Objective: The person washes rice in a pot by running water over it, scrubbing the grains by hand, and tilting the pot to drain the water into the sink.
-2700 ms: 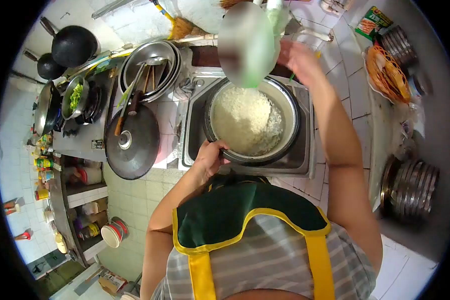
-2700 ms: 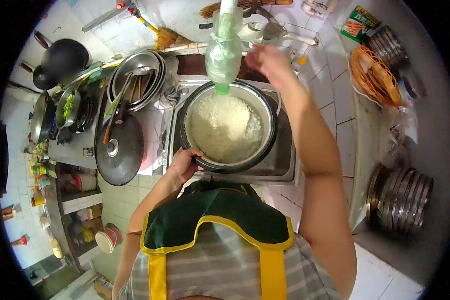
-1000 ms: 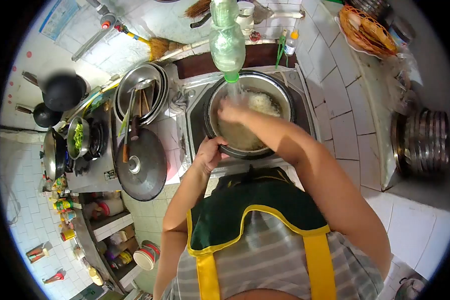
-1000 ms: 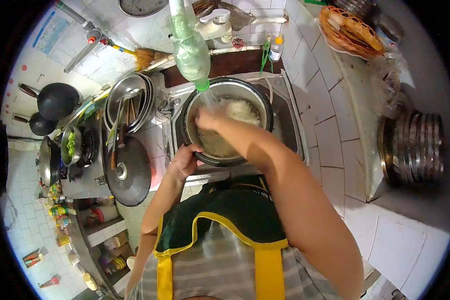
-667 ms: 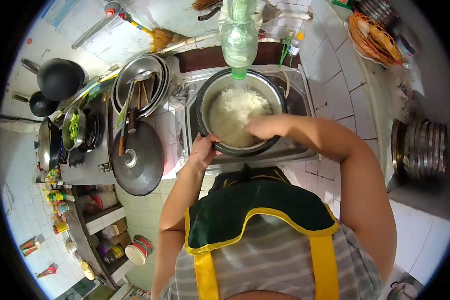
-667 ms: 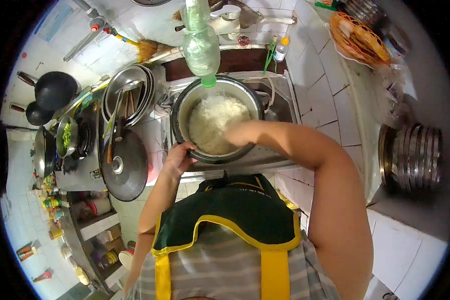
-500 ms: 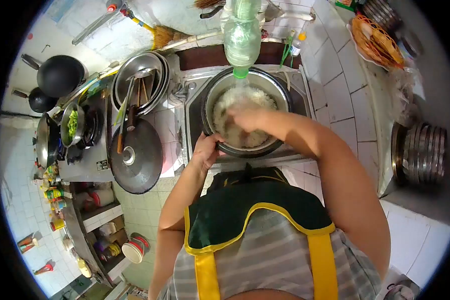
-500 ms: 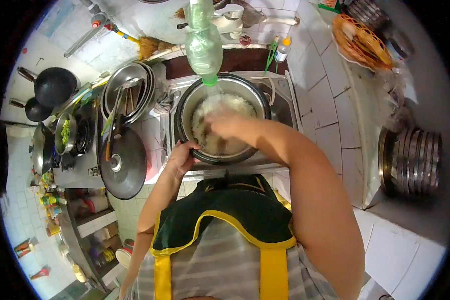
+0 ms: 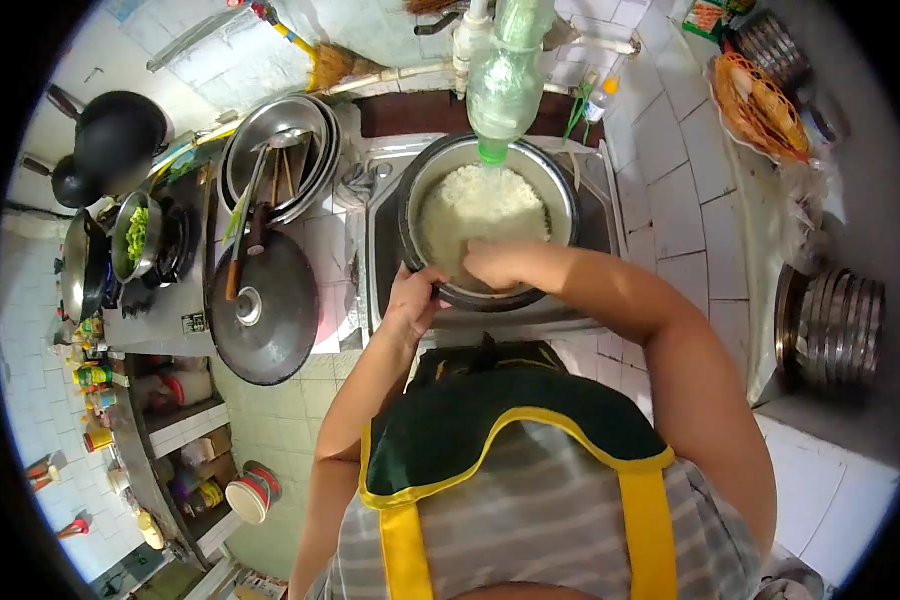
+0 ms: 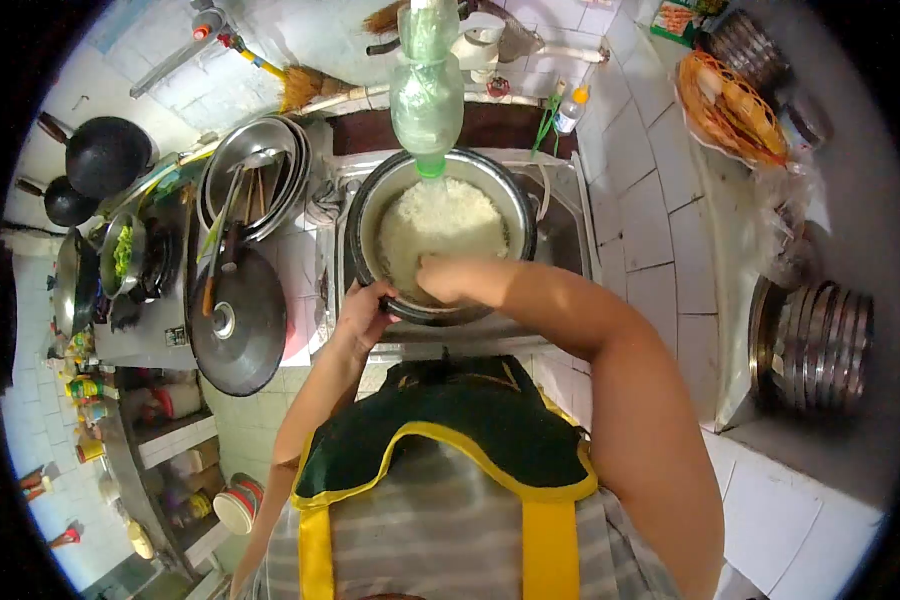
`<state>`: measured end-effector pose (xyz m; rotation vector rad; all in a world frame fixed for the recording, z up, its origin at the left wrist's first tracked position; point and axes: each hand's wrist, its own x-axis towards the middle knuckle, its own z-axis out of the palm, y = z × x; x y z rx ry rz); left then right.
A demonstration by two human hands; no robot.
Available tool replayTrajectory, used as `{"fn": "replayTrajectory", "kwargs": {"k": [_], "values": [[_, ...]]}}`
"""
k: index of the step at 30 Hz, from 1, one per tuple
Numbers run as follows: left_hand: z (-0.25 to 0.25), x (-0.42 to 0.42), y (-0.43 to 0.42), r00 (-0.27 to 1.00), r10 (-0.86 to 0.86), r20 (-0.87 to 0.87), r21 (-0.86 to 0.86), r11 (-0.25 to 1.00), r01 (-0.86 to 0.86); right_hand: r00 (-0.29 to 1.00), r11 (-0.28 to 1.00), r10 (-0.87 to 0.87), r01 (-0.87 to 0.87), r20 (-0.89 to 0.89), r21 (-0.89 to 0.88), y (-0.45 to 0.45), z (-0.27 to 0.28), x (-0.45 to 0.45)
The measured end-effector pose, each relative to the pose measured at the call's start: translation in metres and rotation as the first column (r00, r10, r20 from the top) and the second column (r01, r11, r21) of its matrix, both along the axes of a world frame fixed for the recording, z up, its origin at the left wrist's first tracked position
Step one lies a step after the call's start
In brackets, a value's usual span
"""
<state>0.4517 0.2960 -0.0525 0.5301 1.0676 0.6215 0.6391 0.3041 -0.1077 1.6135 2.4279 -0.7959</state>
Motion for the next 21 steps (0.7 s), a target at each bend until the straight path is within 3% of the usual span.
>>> {"fn": "replayTrajectory", "kwargs": {"k": [2, 3, 5, 6, 7, 8, 10, 12, 14, 15, 16, 17, 18, 20, 21], "values": [[0.004, 0.002, -0.001, 1.000, -0.015, -0.010, -0.011, 1.000, 0.015, 0.973, 0.989, -0.144, 0.145, -0.182, -0.012, 0.021, 0.013, 0.000], [0.003, 0.000, 0.000, 0.999, -0.045, -0.014, 0.001, 0.999, 0.045, 0.975, 0.943, -0.006, 0.079, -0.223, 0.322, 0.021, 0.027, 0.013], [0.007, -0.001, 0.001, 0.999, -0.031, -0.035, 0.003, 0.999, 0.032, 0.961, 0.956, -0.275, 0.274, -0.003, 0.108, 0.033, 0.038, 0.038], [0.009, 0.000, 0.000, 0.999, -0.025, -0.045, 0.001, 1.000, 0.025, 0.933, 0.959, -0.260, 0.279, 0.248, -0.046, 0.046, 0.055, 0.048], [0.012, 0.002, -0.001, 0.999, -0.030, -0.034, -0.004, 1.000, 0.029, 0.917, 0.925, -0.377, 0.379, 0.126, 0.008, 0.051, 0.055, 0.057], [0.015, 0.004, -0.002, 0.999, -0.037, -0.024, -0.008, 0.999, 0.037, 0.794, 0.785, -0.597, 0.608, -0.117, 0.118, 0.051, 0.050, 0.058], [0.017, 0.009, -0.003, 0.998, -0.058, -0.016, -0.015, 0.998, 0.057, 0.758, 0.747, -0.614, 0.648, -0.221, 0.149, 0.066, 0.032, 0.039], [0.016, 0.013, -0.004, 0.996, -0.083, -0.026, -0.029, 0.996, 0.083, 0.741, 0.690, -0.648, 0.669, -0.175, 0.275, 0.089, -0.034, 0.001], [0.008, 0.011, 0.001, 0.995, -0.095, -0.026, -0.045, 0.995, 0.094, 0.878, 0.894, -0.449, 0.441, -0.167, -0.082, 0.054, 0.040, -0.033], [0.005, 0.008, 0.003, 0.994, -0.103, -0.024, -0.057, 0.993, 0.101, 0.963, 0.971, -0.234, 0.239, -0.137, 0.023, 0.035, 0.014, -0.037], [0.005, 0.004, 0.003, 0.995, -0.100, -0.005, -0.066, 0.993, 0.099, 0.996, 0.993, -0.010, 0.020, -0.085, 0.116, 0.019, -0.012, -0.035], [0.005, 0.000, 0.005, 0.996, -0.093, 0.016, -0.070, 0.993, 0.094, 0.960, 0.961, 0.274, -0.276, 0.061, 0.031, 0.009, 0.009, -0.023], [0.005, -0.003, 0.006, 0.996, -0.082, 0.037, -0.075, 0.994, 0.084, 0.821, 0.839, 0.544, -0.537, 0.174, -0.092, 0.000, 0.041, -0.008], [0.001, -0.009, 0.003, 0.997, -0.069, 0.017, -0.051, 0.996, 0.070, 0.796, 0.813, 0.567, -0.582, 0.209, 0.011, -0.002, 0.071, 0.032], [0.003, -0.010, 0.001, 0.998, -0.061, 0.007, -0.056, 0.997, 0.061, 0.828, 0.831, 0.541, -0.553, 0.146, 0.057, 0.009, 0.070, 0.039]]}}
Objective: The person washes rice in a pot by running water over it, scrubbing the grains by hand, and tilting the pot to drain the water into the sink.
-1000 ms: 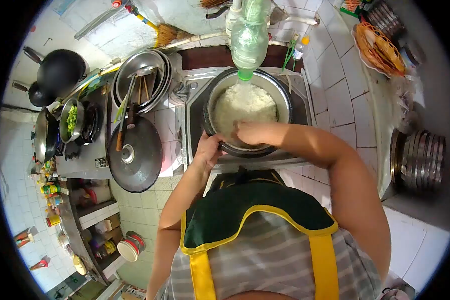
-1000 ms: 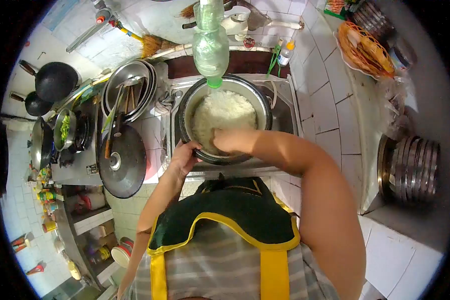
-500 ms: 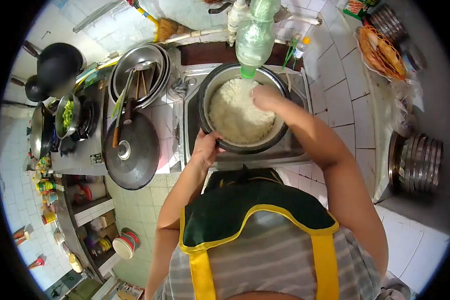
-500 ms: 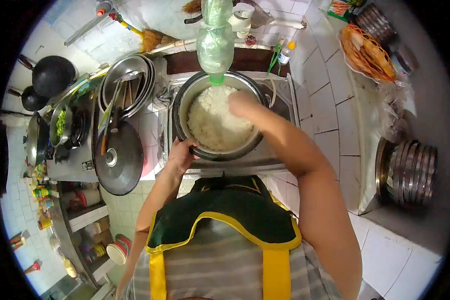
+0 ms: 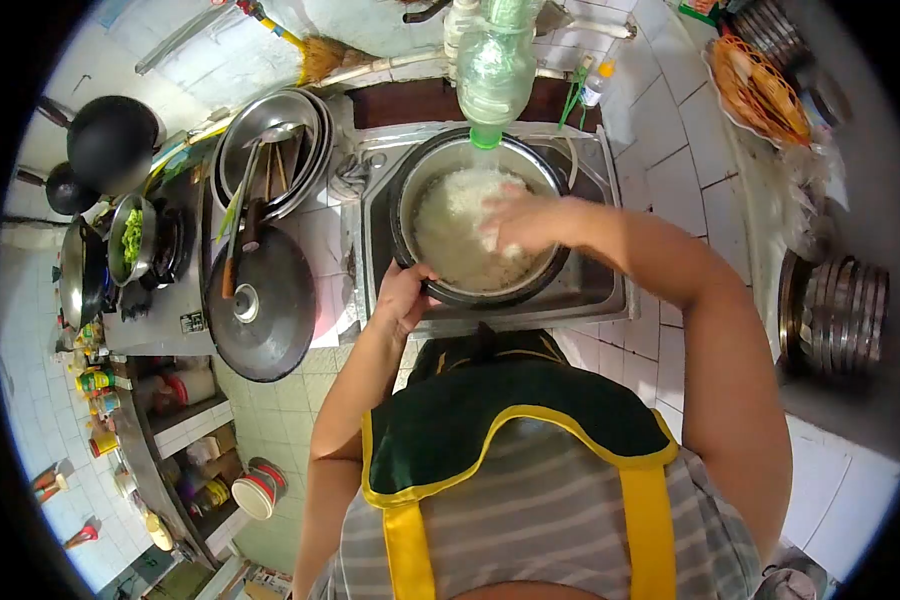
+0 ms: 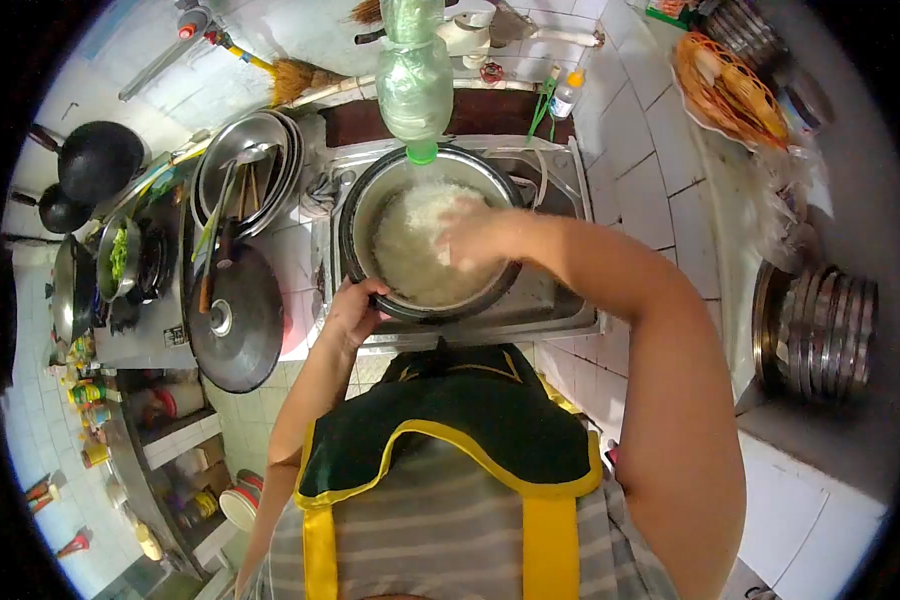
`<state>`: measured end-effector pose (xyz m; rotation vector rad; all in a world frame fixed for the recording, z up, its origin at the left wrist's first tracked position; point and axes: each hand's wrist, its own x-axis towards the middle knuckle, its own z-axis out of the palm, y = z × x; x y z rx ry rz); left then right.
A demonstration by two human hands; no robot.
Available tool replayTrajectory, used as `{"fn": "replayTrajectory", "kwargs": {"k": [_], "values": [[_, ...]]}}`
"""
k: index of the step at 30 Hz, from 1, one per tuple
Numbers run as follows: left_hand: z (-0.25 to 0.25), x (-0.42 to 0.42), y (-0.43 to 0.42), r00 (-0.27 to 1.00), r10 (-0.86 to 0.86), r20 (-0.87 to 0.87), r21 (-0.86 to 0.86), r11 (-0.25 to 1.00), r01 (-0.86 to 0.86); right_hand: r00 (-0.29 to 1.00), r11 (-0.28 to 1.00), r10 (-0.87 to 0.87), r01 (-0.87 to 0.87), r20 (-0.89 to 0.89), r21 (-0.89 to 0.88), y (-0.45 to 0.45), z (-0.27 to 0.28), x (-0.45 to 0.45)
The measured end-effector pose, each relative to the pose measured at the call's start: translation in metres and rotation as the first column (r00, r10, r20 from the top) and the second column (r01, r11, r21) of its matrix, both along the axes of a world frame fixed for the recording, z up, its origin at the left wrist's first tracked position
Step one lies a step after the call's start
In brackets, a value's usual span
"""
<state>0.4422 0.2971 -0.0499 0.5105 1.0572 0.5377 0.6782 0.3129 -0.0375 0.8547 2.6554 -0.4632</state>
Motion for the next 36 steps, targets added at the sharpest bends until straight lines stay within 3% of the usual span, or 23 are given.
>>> {"fn": "replayTrajectory", "kwargs": {"k": [3, 6, 9, 12, 14, 17, 18, 21, 24, 25, 27, 29, 30, 31, 32, 33, 34, 35, 36], "values": [[0.001, 0.002, 0.002, 1.000, -0.031, -0.001, -0.004, 1.000, 0.031, 0.911, 0.974, -0.218, 0.181, -0.350, -0.138, 0.040, -0.029, -0.001], [-0.002, 0.004, 0.001, 0.997, -0.068, -0.033, -0.010, 0.998, 0.068, 0.785, 0.825, -0.559, 0.491, -0.268, -0.282, 0.071, -0.053, -0.021], [0.004, 0.007, 0.001, 0.999, -0.023, -0.048, -0.023, 0.999, 0.022, 0.767, 0.734, -0.640, 0.628, 0.045, -0.257, 0.077, -0.072, 0.014], [0.006, 0.016, 0.000, 0.997, 0.031, -0.074, 0.020, 0.999, -0.029, 0.575, 0.546, -0.810, 0.811, 0.115, -0.208, 0.032, -0.076, 0.014], [0.003, 0.020, -0.004, 0.994, 0.044, -0.099, 0.034, 0.999, -0.040, 0.281, 0.238, -0.956, 0.913, 0.088, -0.331, 0.012, -0.109, 0.000], [-0.012, 0.022, -0.003, 0.994, 0.062, -0.086, 0.027, 0.998, -0.060, 0.204, 0.166, -0.979, 0.769, -0.010, -0.617, -0.005, -0.109, -0.014], [-0.016, 0.022, -0.003, 0.995, 0.078, -0.062, 0.018, 0.997, -0.077, 0.056, 0.020, -0.998, 0.446, 0.005, -0.895, -0.007, -0.072, -0.012], [-0.006, 0.023, -0.007, 0.995, 0.064, -0.079, 0.007, 0.998, -0.063, -0.203, -0.048, -0.974, 0.627, -0.104, -0.778, 0.018, -0.057, 0.003], [0.005, 0.029, -0.007, 0.997, 0.040, -0.073, -0.015, 0.999, -0.041, -0.438, -0.222, -0.896, 0.583, -0.072, -0.781, 0.050, -0.076, 0.013], [0.006, 0.030, -0.008, 0.997, 0.040, -0.062, -0.030, 0.999, -0.042, -0.304, -0.109, -0.939, 0.704, -0.159, -0.702, 0.055, -0.079, 0.010], [-0.001, 0.029, -0.007, 1.000, 0.014, 0.014, -0.032, 0.999, -0.014, -0.156, 0.019, -0.899, 0.920, -0.409, -0.392, 0.084, -0.135, -0.031], [0.008, 0.028, -0.005, 0.999, -0.036, -0.001, -0.035, 0.999, 0.036, 0.085, 0.166, -0.875, 0.977, -0.476, -0.131, 0.088, -0.156, -0.067], [-0.007, 0.023, 0.001, 0.998, -0.052, 0.018, -0.032, 0.998, 0.053, 0.284, 0.349, -0.885, 0.929, -0.370, -0.122, 0.064, -0.102, -0.079], [-0.003, 0.023, 0.003, 1.000, -0.015, 0.011, -0.041, 0.999, 0.015, 0.476, 0.519, -0.841, 0.845, -0.258, -0.131, 0.044, -0.068, -0.087], [0.005, 0.023, 0.005, 1.000, 0.023, 0.003, -0.052, 0.998, -0.023, 0.817, 0.847, -0.459, 0.521, -0.348, 0.106, 0.027, -0.093, -0.080], [0.009, 0.021, 0.006, 0.998, 0.061, -0.006, -0.063, 0.996, -0.061, 0.841, 0.900, -0.378, 0.431, -0.386, 0.057, 0.014, -0.097, -0.074], [-0.006, 0.013, 0.012, 0.997, -0.018, 0.077, -0.067, 0.998, 0.023, 0.855, 0.943, -0.295, 0.331, -0.427, 0.011, 0.003, -0.085, -0.069], [-0.020, 0.006, 0.010, 0.998, -0.004, 0.063, -0.055, 0.998, 0.008, 0.966, 0.995, -0.071, 0.085, -0.248, 0.046, 0.000, -0.072, -0.056], [-0.015, 0.006, 0.007, 0.999, 0.011, 0.050, -0.041, 0.999, -0.008, 0.983, 0.985, 0.172, -0.170, -0.058, 0.036, 0.003, -0.045, -0.040]]}}
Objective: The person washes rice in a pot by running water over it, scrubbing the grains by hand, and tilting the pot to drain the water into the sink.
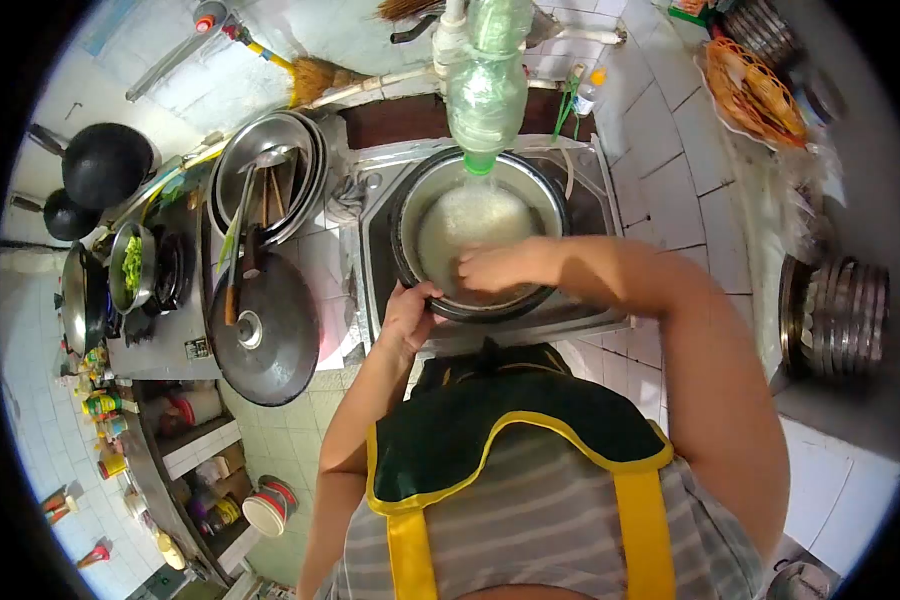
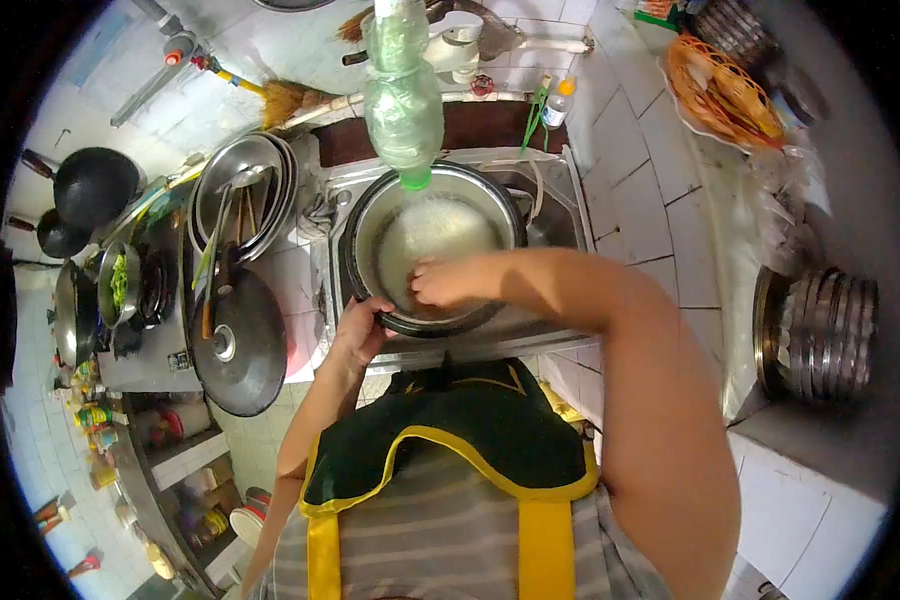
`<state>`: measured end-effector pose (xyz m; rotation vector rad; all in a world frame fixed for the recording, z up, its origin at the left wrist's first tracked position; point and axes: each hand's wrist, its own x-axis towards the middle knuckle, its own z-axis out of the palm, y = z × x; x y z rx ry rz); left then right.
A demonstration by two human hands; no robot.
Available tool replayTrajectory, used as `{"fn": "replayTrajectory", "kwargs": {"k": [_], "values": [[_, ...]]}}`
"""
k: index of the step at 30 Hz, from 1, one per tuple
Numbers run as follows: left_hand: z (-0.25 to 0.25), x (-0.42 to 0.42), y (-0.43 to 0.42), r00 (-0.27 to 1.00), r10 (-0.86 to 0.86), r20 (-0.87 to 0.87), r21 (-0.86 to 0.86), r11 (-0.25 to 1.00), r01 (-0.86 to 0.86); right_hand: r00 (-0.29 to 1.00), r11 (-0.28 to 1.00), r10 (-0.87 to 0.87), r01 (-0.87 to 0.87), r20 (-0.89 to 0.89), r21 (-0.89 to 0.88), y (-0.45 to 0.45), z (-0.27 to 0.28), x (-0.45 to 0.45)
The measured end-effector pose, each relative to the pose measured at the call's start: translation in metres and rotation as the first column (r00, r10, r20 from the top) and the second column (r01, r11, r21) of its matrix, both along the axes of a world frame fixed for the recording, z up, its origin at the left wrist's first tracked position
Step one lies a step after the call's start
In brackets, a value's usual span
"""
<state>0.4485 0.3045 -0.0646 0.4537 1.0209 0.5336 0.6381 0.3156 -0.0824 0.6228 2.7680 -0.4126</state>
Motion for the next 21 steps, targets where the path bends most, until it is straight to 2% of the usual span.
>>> {"fn": "replayTrajectory", "kwargs": {"k": [2, 3, 4, 5, 7, 9, 11, 13, 14, 16, 17, 18, 19, 20, 21], "values": [[0.010, -0.001, -0.004, 0.999, 0.031, -0.019, 0.029, 0.999, -0.030, 0.972, 0.997, -0.060, 0.069, -0.226, 0.032, 0.012, -0.003, 0.041], [0.014, -0.001, -0.005, 0.999, 0.030, -0.026, 0.029, 0.999, -0.029, 0.925, 0.960, -0.268, 0.279, -0.269, 0.003, 0.017, -0.011, 0.052], [0.018, 0.001, -0.006, 0.999, 0.031, -0.032, 0.032, 0.999, -0.030, 0.795, 0.846, -0.524, 0.526, -0.305, -0.083, 0.029, -0.030, 0.055], [0.020, 0.002, -0.007, 0.999, 0.030, -0.039, 0.032, 0.999, -0.029, 0.583, 0.666, -0.733, 0.720, -0.350, -0.195, 0.042, -0.050, 0.057], [0.013, 0.006, -0.007, 0.999, 0.022, -0.033, 0.004, 1.000, -0.022, 0.230, 0.309, -0.944, 0.871, -0.238, -0.383, 0.063, -0.065, 0.028], [0.014, 0.011, -0.009, 0.999, 0.029, -0.041, -0.010, 1.000, -0.030, 0.175, 0.178, -0.984, 0.892, -0.046, -0.415, 0.062, -0.046, -0.013], [0.020, 0.017, -0.008, 0.996, 0.061, -0.057, -0.004, 0.998, -0.061, 0.538, 0.570, -0.821, 0.791, -0.191, -0.222, 0.034, -0.018, -0.038], [0.009, 0.005, -0.001, 0.999, 0.028, -0.046, -0.008, 1.000, -0.028, 0.778, 0.831, -0.550, 0.548, -0.305, -0.099, 0.005, -0.041, -0.033], [0.004, -0.001, 0.002, 0.999, 0.013, -0.040, -0.007, 1.000, -0.013, 0.886, 0.907, -0.420, 0.404, -0.195, -0.118, 0.003, -0.042, -0.019], [0.004, -0.005, 0.000, 0.998, 0.066, -0.025, -0.012, 0.998, -0.066, 0.996, 0.973, -0.092, 0.092, 0.011, -0.212, 0.004, 0.011, 0.009], [0.005, -0.006, 0.001, 0.996, 0.093, -0.015, -0.010, 0.996, -0.093, 0.950, 0.890, -0.311, 0.296, 0.014, -0.347, 0.011, 0.009, 0.024], [0.005, -0.008, 0.002, 0.998, 0.067, -0.021, -0.004, 0.998, -0.067, 0.858, 0.745, -0.512, 0.471, 0.048, -0.472, 0.022, 0.006, 0.035], [0.007, -0.007, 0.002, 0.998, 0.060, -0.027, 0.007, 0.998, -0.060, 0.713, 0.670, -0.701, 0.671, 0.027, -0.317, 0.036, -0.009, 0.040], [0.011, -0.006, 0.000, 0.998, 0.051, -0.034, 0.017, 0.999, -0.051, 0.531, 0.529, -0.847, 0.833, -0.034, -0.165, 0.050, -0.033, 0.042], [0.016, -0.003, -0.001, 0.998, 0.042, -0.042, 0.029, 0.999, -0.040, 0.253, 0.274, -0.947, 0.957, -0.196, -0.091, 0.068, -0.062, 0.037]]}}
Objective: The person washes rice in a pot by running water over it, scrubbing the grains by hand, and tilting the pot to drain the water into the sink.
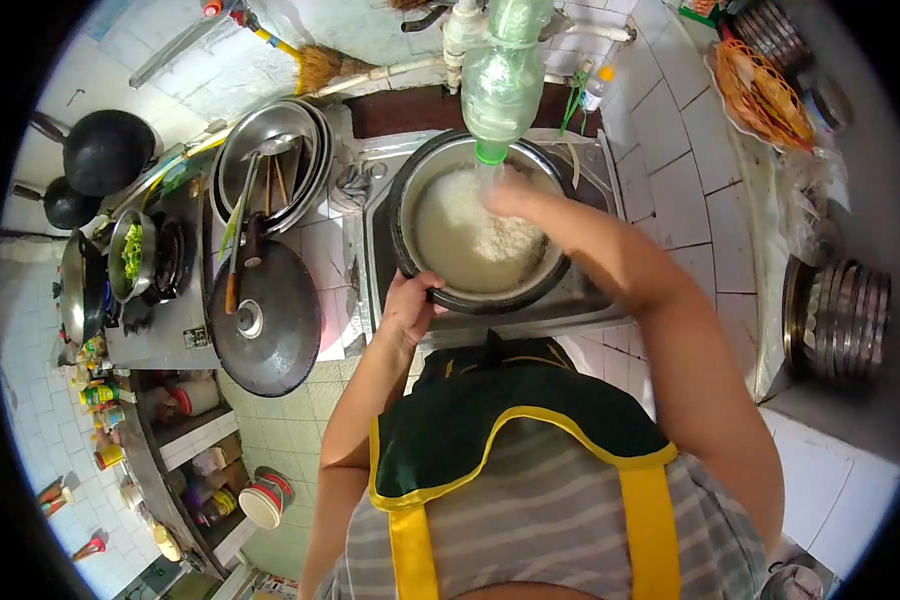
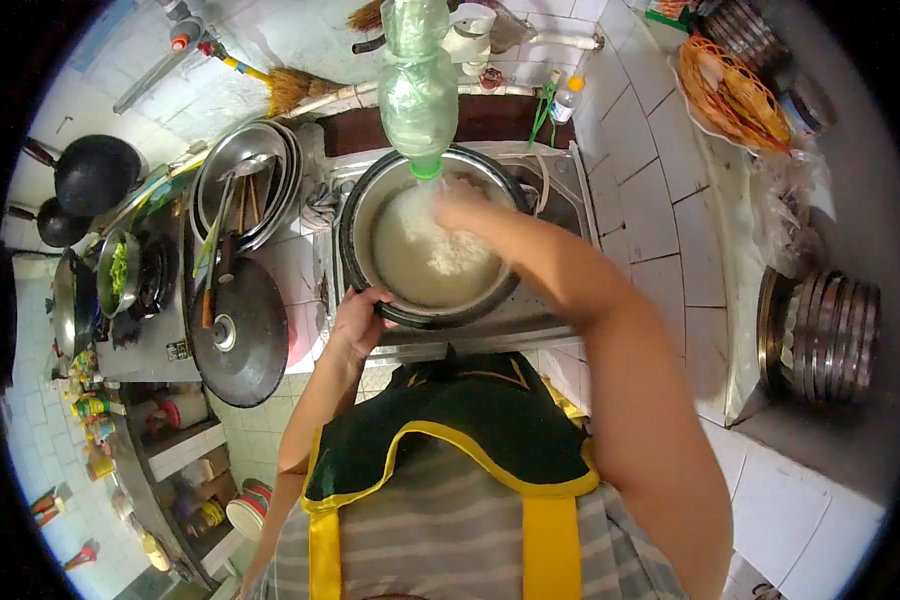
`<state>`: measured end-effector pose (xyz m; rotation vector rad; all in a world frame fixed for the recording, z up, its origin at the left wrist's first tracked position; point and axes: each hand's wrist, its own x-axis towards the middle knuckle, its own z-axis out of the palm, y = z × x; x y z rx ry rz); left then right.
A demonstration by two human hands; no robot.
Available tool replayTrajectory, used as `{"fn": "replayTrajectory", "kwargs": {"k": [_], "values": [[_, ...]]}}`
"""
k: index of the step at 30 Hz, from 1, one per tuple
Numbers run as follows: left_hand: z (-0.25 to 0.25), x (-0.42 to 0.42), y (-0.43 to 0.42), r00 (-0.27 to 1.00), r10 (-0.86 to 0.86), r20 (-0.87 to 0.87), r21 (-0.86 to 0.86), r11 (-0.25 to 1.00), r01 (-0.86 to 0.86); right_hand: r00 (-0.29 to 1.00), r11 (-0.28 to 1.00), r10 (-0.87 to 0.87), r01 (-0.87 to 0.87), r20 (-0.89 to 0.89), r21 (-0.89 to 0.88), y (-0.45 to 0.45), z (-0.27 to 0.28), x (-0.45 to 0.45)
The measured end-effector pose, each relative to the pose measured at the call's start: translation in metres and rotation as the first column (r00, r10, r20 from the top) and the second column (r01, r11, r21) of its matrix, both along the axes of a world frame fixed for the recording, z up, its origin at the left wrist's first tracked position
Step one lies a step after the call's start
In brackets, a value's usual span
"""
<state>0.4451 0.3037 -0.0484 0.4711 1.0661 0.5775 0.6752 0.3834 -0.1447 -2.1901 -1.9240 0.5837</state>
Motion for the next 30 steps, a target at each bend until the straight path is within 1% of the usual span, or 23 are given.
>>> {"fn": "replayTrajectory", "kwargs": {"k": [1, 2, 3, 4, 5, 6, 7, 8, 9, 11, 12, 14, 15, 18, 19, 20, 21, 23, 25, 27, 28, 29, 30], "values": [[0.006, 0.004, -0.002, 1.000, 0.014, 0.008, -0.005, 1.000, -0.014, 0.983, 0.989, -0.146, 0.141, -0.114, -0.044, 0.012, -0.009, -0.016], [0.013, 0.010, -0.003, 1.000, 0.027, 0.015, -0.010, 1.000, -0.027, 0.930, 0.955, -0.294, 0.282, -0.218, -0.087, 0.025, -0.018, -0.031], [0.016, 0.014, -0.004, 0.999, 0.037, 0.022, -0.016, 0.999, -0.037, 0.861, 0.922, -0.324, 0.195, -0.393, -0.333, 0.029, -0.017, -0.049], [0.012, 0.013, -0.003, 0.999, 0.027, 0.024, -0.019, 0.999, -0.027, 0.981, 0.979, -0.013, -0.027, -0.195, -0.200, 0.019, 0.011, -0.071], [0.002, 0.012, -0.001, 0.999, 0.018, 0.030, -0.022, 1.000, -0.017, 0.957, 0.953, 0.286, -0.277, 0.056, -0.121, 0.000, 0.039, -0.090], [-0.005, 0.010, 0.000, 0.999, 0.008, 0.034, -0.030, 1.000, -0.007, 0.903, 0.916, 0.401, -0.398, 0.155, -0.051, -0.023, 0.032, -0.095], [-0.008, 0.007, 0.001, 1.000, 0.010, 0.024, -0.039, 0.999, -0.010, 0.741, 0.731, 0.669, -0.641, 0.057, -0.233, -0.042, 0.063, -0.085], [-0.010, 0.002, 0.002, 1.000, 0.013, 0.013, -0.048, 0.999, -0.013, 0.597, 0.603, 0.798, -0.794, 0.084, -0.081, -0.054, 0.049, -0.069], [-0.011, 0.000, 0.005, 1.000, 0.022, 0.005, -0.052, 0.998, -0.022, 0.428, 0.423, 0.892, -0.904, 0.146, 0.065, -0.062, 0.038, -0.053], [-0.007, -0.001, 0.003, 1.000, 0.024, 0.014, -0.021, 0.999, -0.024, 0.516, 0.500, 0.856, -0.841, -0.032, -0.208, -0.068, 0.121, -0.027], [-0.005, 0.000, 0.003, 0.999, 0.032, 0.020, -0.001, 0.999, -0.032, 0.576, 0.557, 0.817, -0.789, 0.003, -0.258, -0.070, 0.110, -0.014], [-0.010, -0.003, 0.005, 0.999, 0.029, 0.016, -0.006, 1.000, -0.028, 0.684, 0.665, 0.725, -0.666, 0.080, -0.338, -0.073, 0.068, -0.001], [-0.012, -0.003, 0.007, 1.000, 0.022, 0.014, -0.006, 1.000, -0.022, 0.684, 0.615, 0.730, -0.660, -0.005, -0.432, -0.073, 0.058, -0.010], [0.000, 0.010, 0.003, 0.999, -0.003, 0.041, 0.027, 1.000, 0.002, 0.630, 0.565, 0.773, -0.737, -0.076, -0.372, -0.070, 0.087, -0.047], [0.000, 0.012, 0.002, 1.000, 0.024, 0.019, -0.004, 1.000, -0.024, 0.670, 0.625, 0.741, -0.713, -0.045, -0.317, -0.058, 0.068, -0.043], [-0.001, 0.012, 0.002, 0.999, 0.019, 0.026, 0.006, 1.000, -0.019, 0.708, 0.680, 0.706, -0.686, -0.020, -0.259, -0.047, 0.050, -0.039], [-0.003, 0.010, 0.003, 0.999, 0.016, 0.033, 0.017, 1.000, -0.017, 0.831, 0.799, 0.549, -0.553, -0.089, -0.235, -0.044, 0.056, -0.028], [-0.003, 0.007, 0.003, 1.000, 0.015, 0.014, 0.026, 1.000, -0.015, 0.852, 0.865, 0.500, -0.482, 0.154, -0.138, -0.054, 0.060, -0.013], [0.001, 0.006, 0.006, 0.999, 0.016, -0.032, 0.033, 0.999, -0.015, 0.806, 0.762, 0.588, -0.525, 0.067, -0.379, -0.063, 0.085, -0.030], [0.000, 0.011, 0.002, 0.998, 0.017, -0.057, 0.015, 1.000, -0.016, 0.693, 0.632, 0.721, -0.674, -0.029, -0.383, -0.067, 0.093, -0.047], [0.000, 0.014, 0.001, 0.997, 0.015, -0.070, 0.008, 1.000, -0.014, 0.779, 0.741, 0.627, -0.599, -0.006, -0.304, -0.058, 0.058, -0.041], [0.003, 0.013, 0.000, 1.000, 0.007, -0.022, 0.028, 1.000, -0.006, 0.853, 0.833, 0.521, -0.508, 0.006, -0.218, -0.041, -0.004, -0.029], [0.001, 0.010, 0.001, 1.000, 0.013, -0.011, 0.025, 1.000, -0.012, 0.894, 0.860, 0.432, -0.447, -0.118, -0.244, -0.044, 0.014, -0.027]]}}
